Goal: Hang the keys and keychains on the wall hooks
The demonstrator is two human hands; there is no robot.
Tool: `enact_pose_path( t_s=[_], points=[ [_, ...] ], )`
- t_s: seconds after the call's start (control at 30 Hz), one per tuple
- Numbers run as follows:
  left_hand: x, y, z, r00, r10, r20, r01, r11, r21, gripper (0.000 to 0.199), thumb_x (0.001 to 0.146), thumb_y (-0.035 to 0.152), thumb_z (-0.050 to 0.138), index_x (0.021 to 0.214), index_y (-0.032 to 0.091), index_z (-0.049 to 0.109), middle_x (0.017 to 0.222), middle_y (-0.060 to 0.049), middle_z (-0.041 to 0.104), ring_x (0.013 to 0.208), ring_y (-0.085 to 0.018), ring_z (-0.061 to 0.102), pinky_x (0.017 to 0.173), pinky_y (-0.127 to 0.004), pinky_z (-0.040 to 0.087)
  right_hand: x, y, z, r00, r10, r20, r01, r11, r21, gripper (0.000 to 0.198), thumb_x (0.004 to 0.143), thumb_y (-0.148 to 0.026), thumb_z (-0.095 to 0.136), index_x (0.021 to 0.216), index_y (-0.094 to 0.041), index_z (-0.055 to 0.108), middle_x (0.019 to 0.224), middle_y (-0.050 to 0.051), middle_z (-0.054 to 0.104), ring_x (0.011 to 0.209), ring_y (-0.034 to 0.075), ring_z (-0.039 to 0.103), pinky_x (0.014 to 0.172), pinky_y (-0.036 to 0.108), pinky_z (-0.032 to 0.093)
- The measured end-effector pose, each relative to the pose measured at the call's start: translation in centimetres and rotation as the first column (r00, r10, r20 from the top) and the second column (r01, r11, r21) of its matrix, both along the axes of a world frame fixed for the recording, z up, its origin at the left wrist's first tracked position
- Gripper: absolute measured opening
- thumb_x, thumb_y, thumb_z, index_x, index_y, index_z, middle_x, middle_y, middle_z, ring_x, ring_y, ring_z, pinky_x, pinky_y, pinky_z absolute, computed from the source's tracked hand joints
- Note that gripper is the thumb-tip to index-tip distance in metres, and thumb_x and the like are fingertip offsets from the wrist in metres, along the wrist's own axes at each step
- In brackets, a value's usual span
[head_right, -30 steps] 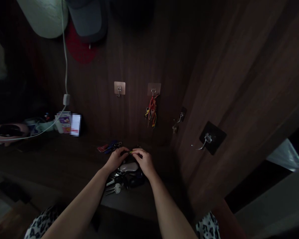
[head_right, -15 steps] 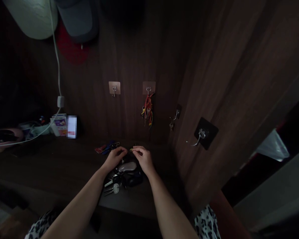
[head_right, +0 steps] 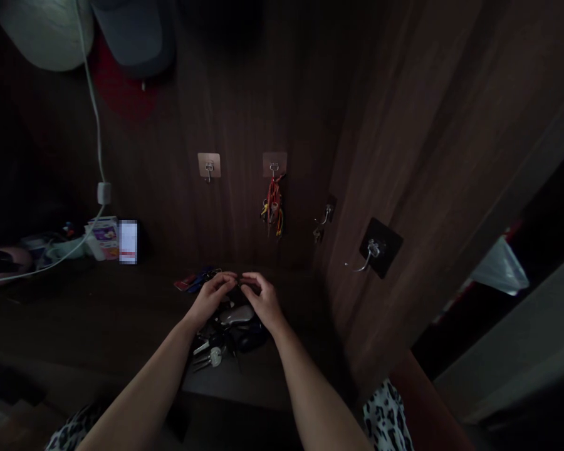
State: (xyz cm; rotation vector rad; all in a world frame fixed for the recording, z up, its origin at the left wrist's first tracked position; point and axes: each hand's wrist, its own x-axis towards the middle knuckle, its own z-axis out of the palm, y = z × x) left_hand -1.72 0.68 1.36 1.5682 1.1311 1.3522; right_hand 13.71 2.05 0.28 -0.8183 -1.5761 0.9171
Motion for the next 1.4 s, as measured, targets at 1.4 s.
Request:
enact_pose_path(
  t_s=[1.4],
  points=[
    [0.31,-0.07,0.11,1.0,0.023,0.005,-0.022,1.0,-0.016,0.031,0.069,0.045,0.061,0.08,0.016,0.064,0.077,-0.002,0.064,0.072,-0.015,0.058,0.062,-0.024,0.046,-0.41,-0.68,0.53,0.989,-0.137,0.061,0.129,0.984,0.127,0.015,0.075,-0.036,0.056,0.074,-0.022,0.062,0.074,0.0,0.06,0.073,0.015,0.055,0.068,0.026,0.043]
  ],
)
